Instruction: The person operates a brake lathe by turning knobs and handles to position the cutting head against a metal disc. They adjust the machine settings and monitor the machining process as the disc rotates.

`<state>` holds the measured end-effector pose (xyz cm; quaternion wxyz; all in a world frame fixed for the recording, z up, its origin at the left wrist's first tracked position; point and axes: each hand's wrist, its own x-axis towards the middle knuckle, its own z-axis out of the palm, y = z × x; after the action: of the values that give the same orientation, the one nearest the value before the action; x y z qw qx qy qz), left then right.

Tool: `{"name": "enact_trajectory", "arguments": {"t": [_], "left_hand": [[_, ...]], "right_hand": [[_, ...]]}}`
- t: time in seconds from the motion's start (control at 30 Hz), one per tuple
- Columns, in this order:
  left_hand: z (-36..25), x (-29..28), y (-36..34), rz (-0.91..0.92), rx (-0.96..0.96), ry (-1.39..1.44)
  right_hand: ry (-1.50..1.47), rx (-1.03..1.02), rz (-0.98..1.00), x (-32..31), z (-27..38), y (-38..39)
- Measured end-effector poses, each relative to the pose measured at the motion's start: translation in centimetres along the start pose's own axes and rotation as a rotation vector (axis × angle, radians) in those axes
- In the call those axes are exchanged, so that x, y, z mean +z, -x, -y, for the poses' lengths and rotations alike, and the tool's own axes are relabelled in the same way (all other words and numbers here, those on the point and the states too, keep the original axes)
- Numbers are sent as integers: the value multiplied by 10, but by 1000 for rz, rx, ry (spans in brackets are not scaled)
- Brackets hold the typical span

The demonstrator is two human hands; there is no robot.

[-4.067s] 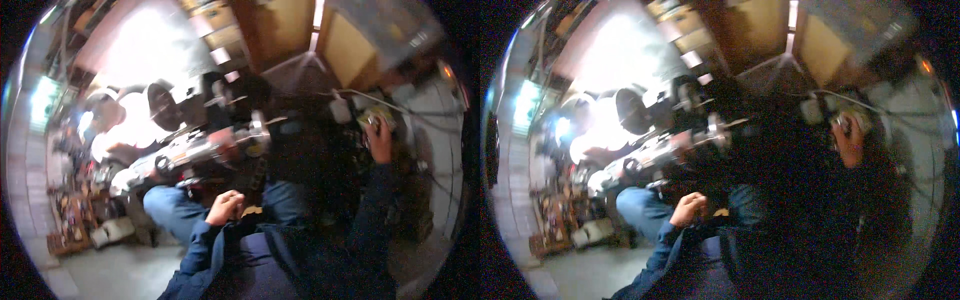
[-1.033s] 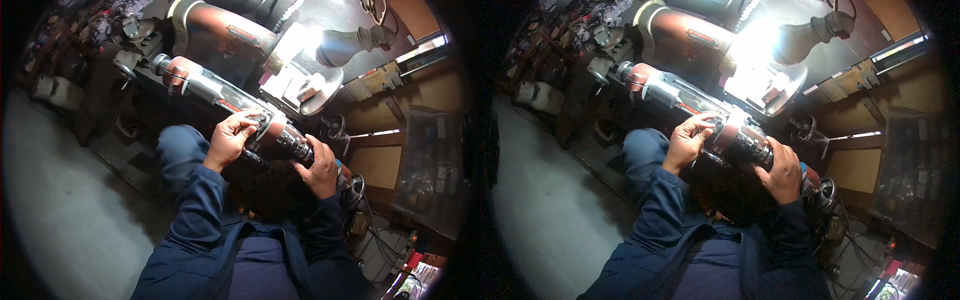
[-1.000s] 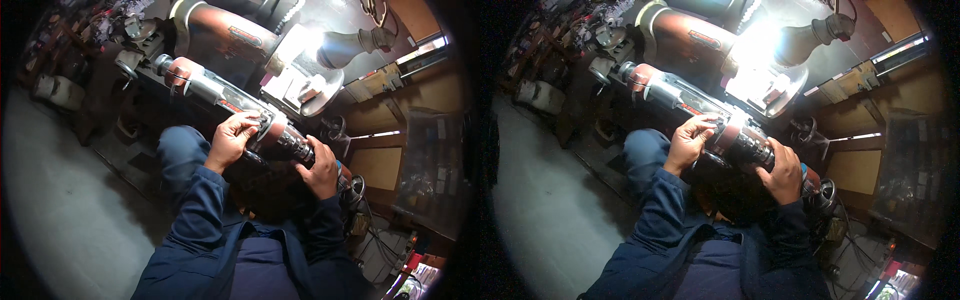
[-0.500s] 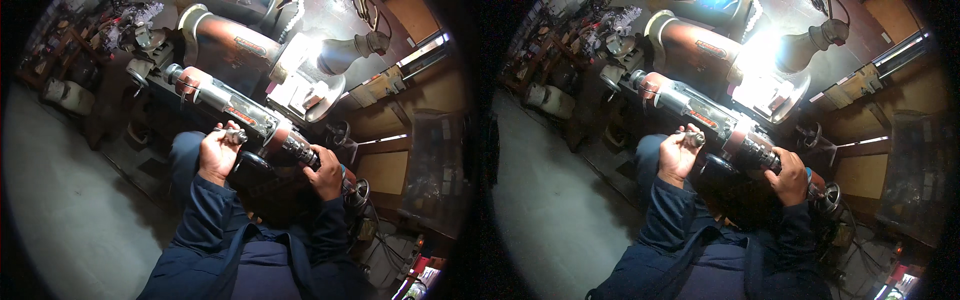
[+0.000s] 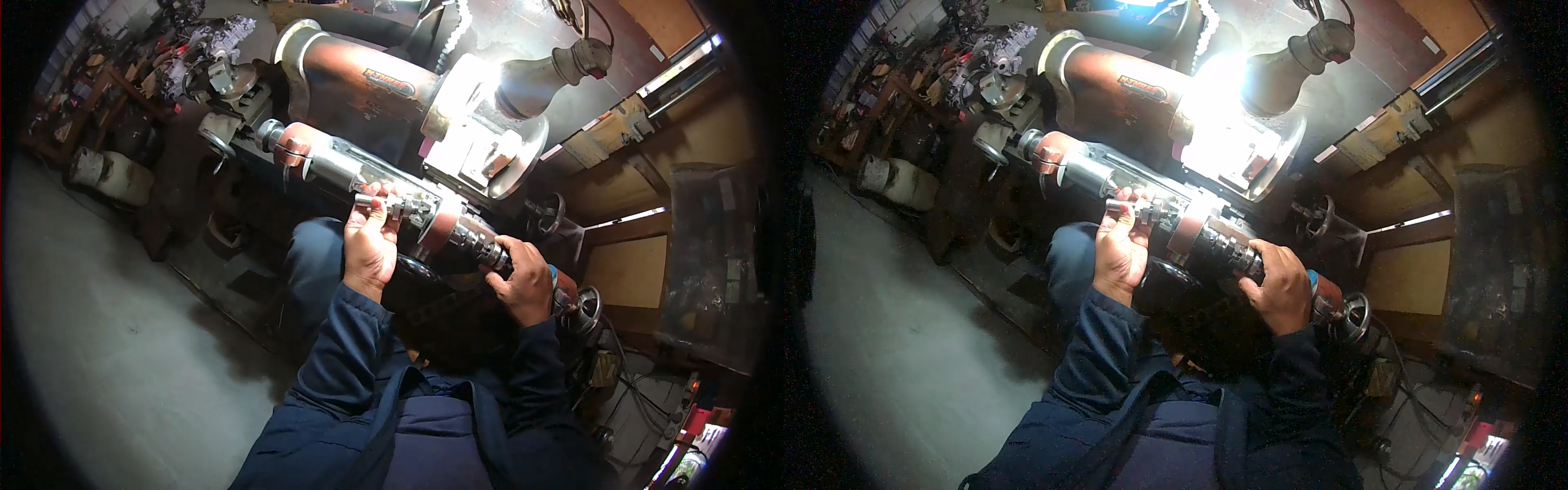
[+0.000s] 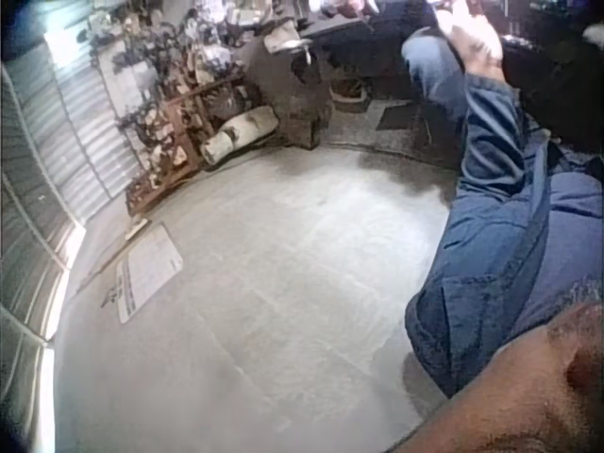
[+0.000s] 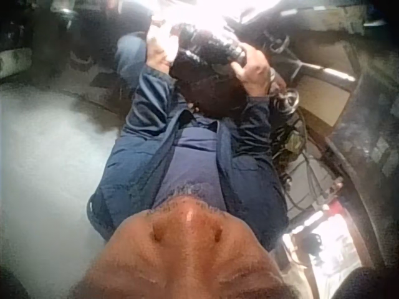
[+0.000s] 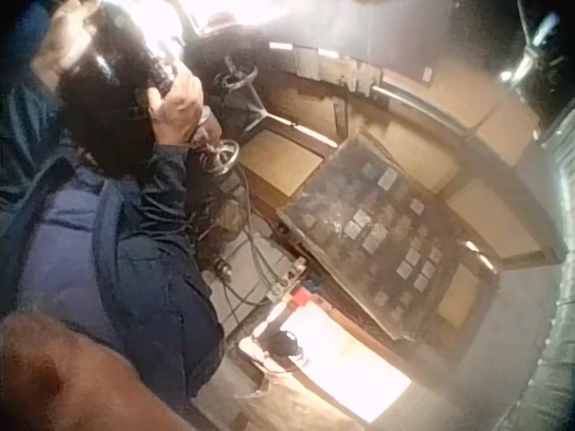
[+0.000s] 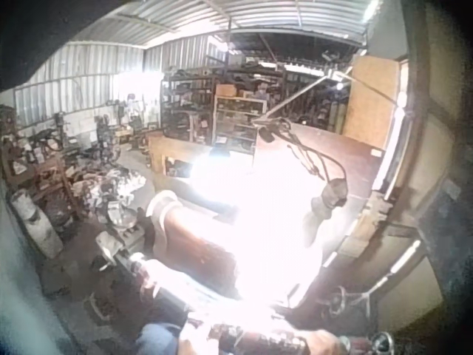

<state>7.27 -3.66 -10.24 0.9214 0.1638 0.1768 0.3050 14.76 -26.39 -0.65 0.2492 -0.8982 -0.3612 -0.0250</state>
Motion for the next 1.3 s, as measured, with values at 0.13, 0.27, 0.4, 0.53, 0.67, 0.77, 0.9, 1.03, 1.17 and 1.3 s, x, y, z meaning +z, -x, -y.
{"name": "enact_trajectory", "arguments": {"t": [0.13,0.27,0.4,0.53,0.67,0.77,0.9,1.03,1.17,1.3], "left_hand": [[-4,6,-3,11,-61,-40],[-8,7,-5,19,-68,-121],[-7,7,-5,-22,-97,-93],[-1,1,-4,-39,-127,-36],[-4,1,-3,18,-139,53],[-12,13,0,8,-212,44],[-19,16,3,-2,-234,-5],[-30,-3,2,34,-224,-396],[-88,12,14,-42,386,-933],[-191,35,-50,-432,768,-1508]], "right_hand": [[-1,5,7,-2,0,0],[-14,18,80,-1,-3,-1],[-2,-101,1,-12,22,-14],[-56,-242,-77,-2,65,-45],[-10,-436,88,36,96,-83],[35,-398,167,63,97,-103],[68,-363,244,72,100,-114],[46,-258,269,77,103,-111],[73,-280,247,77,101,-113],[50,-214,232,79,98,-112]]}}
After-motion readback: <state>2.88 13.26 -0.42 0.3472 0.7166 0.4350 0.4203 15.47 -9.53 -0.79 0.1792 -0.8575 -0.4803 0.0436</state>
